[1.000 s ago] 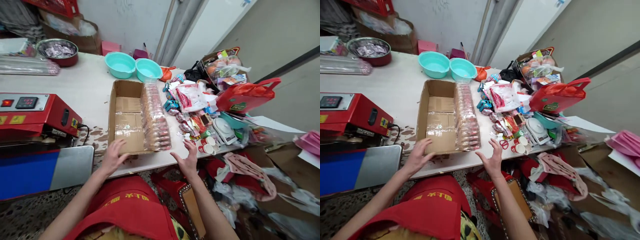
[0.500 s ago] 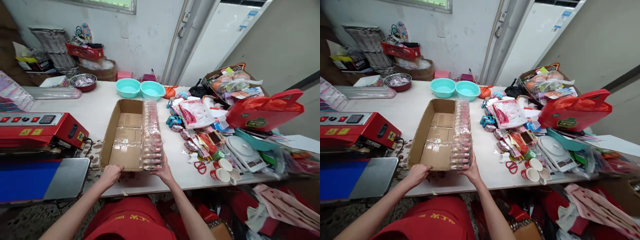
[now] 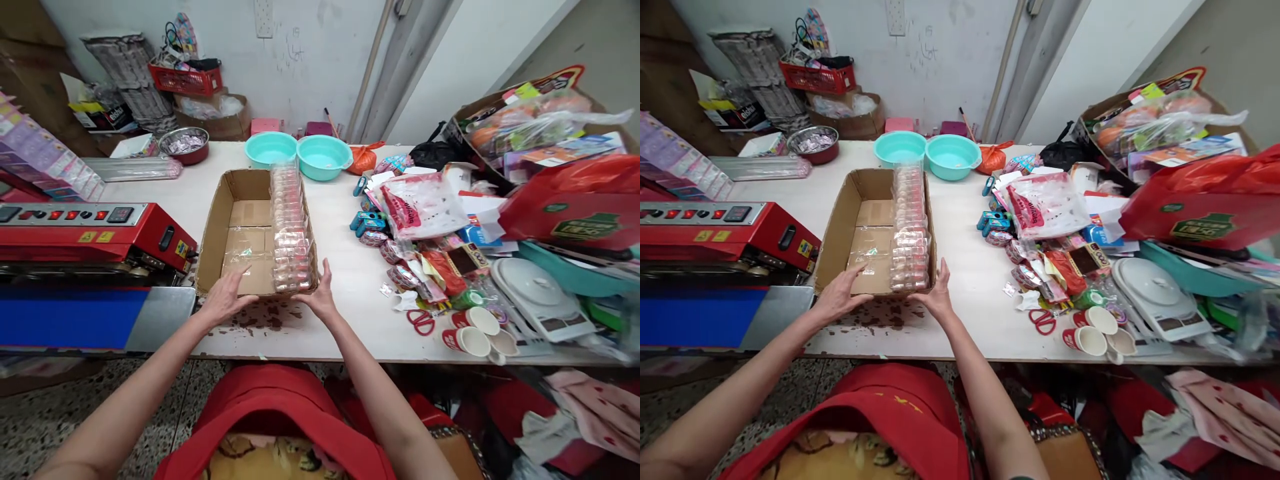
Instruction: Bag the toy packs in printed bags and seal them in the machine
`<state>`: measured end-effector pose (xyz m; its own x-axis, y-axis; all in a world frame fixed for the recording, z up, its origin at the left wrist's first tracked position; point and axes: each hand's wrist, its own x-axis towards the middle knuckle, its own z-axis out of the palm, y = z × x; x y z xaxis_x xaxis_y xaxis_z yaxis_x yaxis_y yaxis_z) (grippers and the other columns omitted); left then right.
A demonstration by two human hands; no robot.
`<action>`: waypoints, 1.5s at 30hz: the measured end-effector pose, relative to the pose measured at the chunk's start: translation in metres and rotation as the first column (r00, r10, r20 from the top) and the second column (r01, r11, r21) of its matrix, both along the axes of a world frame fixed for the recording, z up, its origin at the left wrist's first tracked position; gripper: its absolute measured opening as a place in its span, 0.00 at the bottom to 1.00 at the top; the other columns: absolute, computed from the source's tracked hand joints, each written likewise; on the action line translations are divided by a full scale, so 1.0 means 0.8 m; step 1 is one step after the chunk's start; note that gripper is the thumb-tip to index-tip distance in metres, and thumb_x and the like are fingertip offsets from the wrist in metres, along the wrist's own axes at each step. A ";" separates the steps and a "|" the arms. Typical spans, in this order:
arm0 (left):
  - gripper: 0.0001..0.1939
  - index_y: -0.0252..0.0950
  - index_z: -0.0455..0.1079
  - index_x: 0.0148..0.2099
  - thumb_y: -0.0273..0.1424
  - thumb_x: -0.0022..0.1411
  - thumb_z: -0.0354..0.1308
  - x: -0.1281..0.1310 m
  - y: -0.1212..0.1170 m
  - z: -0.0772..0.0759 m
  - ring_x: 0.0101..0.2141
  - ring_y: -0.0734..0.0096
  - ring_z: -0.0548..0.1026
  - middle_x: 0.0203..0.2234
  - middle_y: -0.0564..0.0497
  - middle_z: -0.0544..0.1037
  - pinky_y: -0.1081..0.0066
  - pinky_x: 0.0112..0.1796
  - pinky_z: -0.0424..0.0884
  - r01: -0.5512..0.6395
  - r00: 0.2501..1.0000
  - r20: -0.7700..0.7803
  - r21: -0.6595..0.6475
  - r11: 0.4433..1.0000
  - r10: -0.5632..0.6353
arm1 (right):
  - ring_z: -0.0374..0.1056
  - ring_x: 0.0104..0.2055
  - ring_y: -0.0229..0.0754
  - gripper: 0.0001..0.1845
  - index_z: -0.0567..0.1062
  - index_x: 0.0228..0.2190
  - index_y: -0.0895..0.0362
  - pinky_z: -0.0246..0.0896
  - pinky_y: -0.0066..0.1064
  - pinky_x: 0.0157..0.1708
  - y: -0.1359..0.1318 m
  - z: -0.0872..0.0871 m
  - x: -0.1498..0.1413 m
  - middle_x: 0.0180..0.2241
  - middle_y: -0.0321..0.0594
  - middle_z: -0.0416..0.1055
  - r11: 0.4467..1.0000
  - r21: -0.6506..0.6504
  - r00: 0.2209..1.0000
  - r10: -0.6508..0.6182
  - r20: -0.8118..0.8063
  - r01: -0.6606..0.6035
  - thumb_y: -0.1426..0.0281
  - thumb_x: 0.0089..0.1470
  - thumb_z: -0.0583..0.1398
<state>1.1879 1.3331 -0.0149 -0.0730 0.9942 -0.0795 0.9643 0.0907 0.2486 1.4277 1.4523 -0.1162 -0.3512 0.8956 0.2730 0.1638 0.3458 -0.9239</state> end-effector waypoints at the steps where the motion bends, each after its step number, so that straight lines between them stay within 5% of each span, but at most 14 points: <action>1: 0.36 0.43 0.50 0.68 0.45 0.61 0.55 0.013 0.005 0.004 0.57 0.56 0.64 0.59 0.41 0.64 0.59 0.55 0.62 0.065 0.997 0.032 0.118 0.991 -0.069 | 0.48 0.66 0.60 0.68 0.40 0.65 0.49 0.56 0.55 0.58 -0.001 0.008 0.009 0.66 0.57 0.38 0.994 0.107 0.999 -0.015 0.044 0.011 0.57 0.33 0.74; 4: 0.25 0.48 0.64 0.61 0.38 0.62 0.57 0.049 0.023 0.010 0.57 0.53 0.60 0.57 0.44 0.63 0.55 0.56 0.60 0.226 0.972 -0.003 0.252 0.941 -0.233 | 0.43 0.68 0.59 0.39 0.64 0.55 0.46 0.50 0.56 0.62 0.003 0.043 0.038 0.66 0.47 0.46 0.903 0.402 0.966 0.050 0.253 -0.152 0.59 0.43 0.71; 7: 0.13 0.46 0.74 0.49 0.31 0.63 0.55 0.061 0.038 0.013 0.58 0.50 0.58 0.56 0.43 0.64 0.50 0.56 0.58 0.230 0.973 -0.061 0.255 0.939 -0.222 | 0.44 0.67 0.60 0.15 0.76 0.39 0.50 0.49 0.56 0.62 0.020 0.082 0.052 0.63 0.44 0.55 0.803 0.470 0.858 0.098 0.504 -0.368 0.63 0.48 0.68; 10: 0.08 0.43 0.76 0.41 0.30 0.62 0.56 0.047 0.047 0.034 0.59 0.48 0.57 0.55 0.43 0.67 0.47 0.57 0.55 0.228 0.972 -0.017 0.267 0.936 -0.232 | 0.49 0.66 0.59 0.11 0.76 0.34 0.52 0.51 0.55 0.62 0.037 0.126 0.046 0.60 0.44 0.62 0.770 0.425 0.782 0.149 0.605 -0.475 0.62 0.49 0.68; 14: 0.04 0.38 0.74 0.34 0.33 0.59 0.61 0.012 0.060 0.105 0.56 0.50 0.63 0.51 0.44 0.71 0.49 0.56 0.56 0.168 0.934 0.254 0.303 0.938 -0.249 | 0.63 0.58 0.53 0.10 0.74 0.27 0.53 0.59 0.50 0.57 0.045 0.203 0.015 0.53 0.44 0.71 0.799 0.361 0.852 0.331 0.406 -0.482 0.60 0.53 0.64; 17: 0.07 0.37 0.72 0.38 0.34 0.58 0.61 -0.015 0.062 0.160 0.47 0.60 0.72 0.47 0.44 0.74 0.59 0.51 0.65 0.059 0.707 0.662 0.296 0.953 -0.249 | 0.73 0.45 0.50 0.13 0.72 0.24 0.53 0.69 0.44 0.45 0.043 0.258 -0.024 0.40 0.43 0.78 0.894 0.218 0.920 0.376 0.112 -0.392 0.59 0.54 0.64; 20: 0.30 0.41 0.63 0.57 0.33 0.52 0.66 -0.041 0.046 0.175 0.41 0.65 0.75 0.47 0.43 0.74 0.65 0.44 0.70 -0.164 0.352 0.927 0.201 0.966 -0.133 | 0.75 0.38 0.49 0.15 0.73 0.23 0.55 0.70 0.40 0.39 0.040 0.284 -0.074 0.33 0.42 0.79 0.959 0.102 0.955 0.276 -0.106 -0.266 0.58 0.48 0.67; 23: 0.40 0.40 0.57 0.61 0.30 0.47 0.69 -0.070 0.010 0.146 0.42 0.64 0.76 0.46 0.43 0.75 0.67 0.42 0.71 -0.180 0.156 0.985 -0.041 0.983 0.069 | 0.73 0.32 0.44 0.18 0.73 0.23 0.56 0.69 0.34 0.32 0.029 0.274 -0.125 0.28 0.40 0.77 0.986 -0.041 0.961 0.147 -0.235 -0.161 0.56 0.44 0.69; 27: 0.27 0.33 0.69 0.50 0.31 0.46 0.68 -0.118 -0.064 0.095 0.42 0.62 0.76 0.41 0.45 0.78 0.67 0.43 0.70 -0.230 0.129 0.959 -0.219 0.948 0.253 | 0.71 0.30 0.40 0.23 0.73 0.23 0.58 0.68 0.29 0.28 -0.003 0.232 -0.181 0.29 0.41 0.76 0.920 -0.314 0.955 0.155 -0.254 -0.233 0.50 0.42 0.68; 31: 0.25 0.33 0.73 0.47 0.31 0.44 0.69 -0.173 -0.133 0.078 0.39 0.62 0.77 0.36 0.48 0.79 0.68 0.40 0.71 -0.259 0.146 0.912 -0.340 0.904 0.384 | 0.70 0.33 0.39 0.27 0.77 0.23 0.59 0.66 0.27 0.27 -0.020 0.202 -0.224 0.36 0.46 0.76 0.651 -0.572 0.848 0.503 -0.167 -0.499 0.45 0.46 0.63; 36: 0.23 0.35 0.76 0.42 0.30 0.40 0.70 -0.227 -0.180 0.068 0.37 0.60 0.77 0.32 0.50 0.80 0.69 0.37 0.72 -0.201 0.146 0.867 -0.445 0.872 0.476 | 0.61 0.26 0.33 0.23 0.80 0.35 0.56 0.50 0.23 0.22 -0.034 0.181 -0.291 0.28 0.35 0.73 0.355 -0.647 0.440 0.897 0.034 -0.675 0.55 0.37 0.70; 38: 0.23 0.35 0.77 0.40 0.29 0.37 0.71 -0.243 -0.194 0.059 0.34 0.60 0.78 0.30 0.50 0.80 0.70 0.34 0.72 -0.237 0.123 0.853 -0.472 0.849 0.508 | 0.56 0.23 0.32 0.21 0.79 0.27 0.58 0.47 0.24 0.21 -0.049 0.170 -0.318 0.22 0.32 0.69 0.346 -0.643 0.398 0.915 0.068 -0.683 0.55 0.34 0.71; 41: 0.25 0.35 0.77 0.41 0.28 0.35 0.72 -0.269 -0.227 0.045 0.28 0.60 0.78 0.27 0.49 0.80 0.71 0.28 0.70 -0.273 0.096 0.814 -0.533 0.801 0.574 | 0.50 0.20 0.30 0.24 0.71 0.18 0.59 0.43 0.26 0.21 -0.072 0.153 -0.349 0.16 0.29 0.60 0.431 -0.656 0.500 0.861 0.093 -0.619 0.53 0.32 0.70; 45: 0.23 0.35 0.75 0.42 0.34 0.41 0.71 -0.295 -0.284 0.020 0.27 0.63 0.78 0.28 0.46 0.80 0.72 0.27 0.69 -0.358 0.009 0.821 -0.531 0.768 0.571 | 0.52 0.20 0.32 0.27 0.69 0.20 0.58 0.45 0.26 0.21 -0.088 0.129 -0.370 0.17 0.30 0.61 0.537 -0.616 0.623 0.777 0.094 -0.577 0.47 0.37 0.66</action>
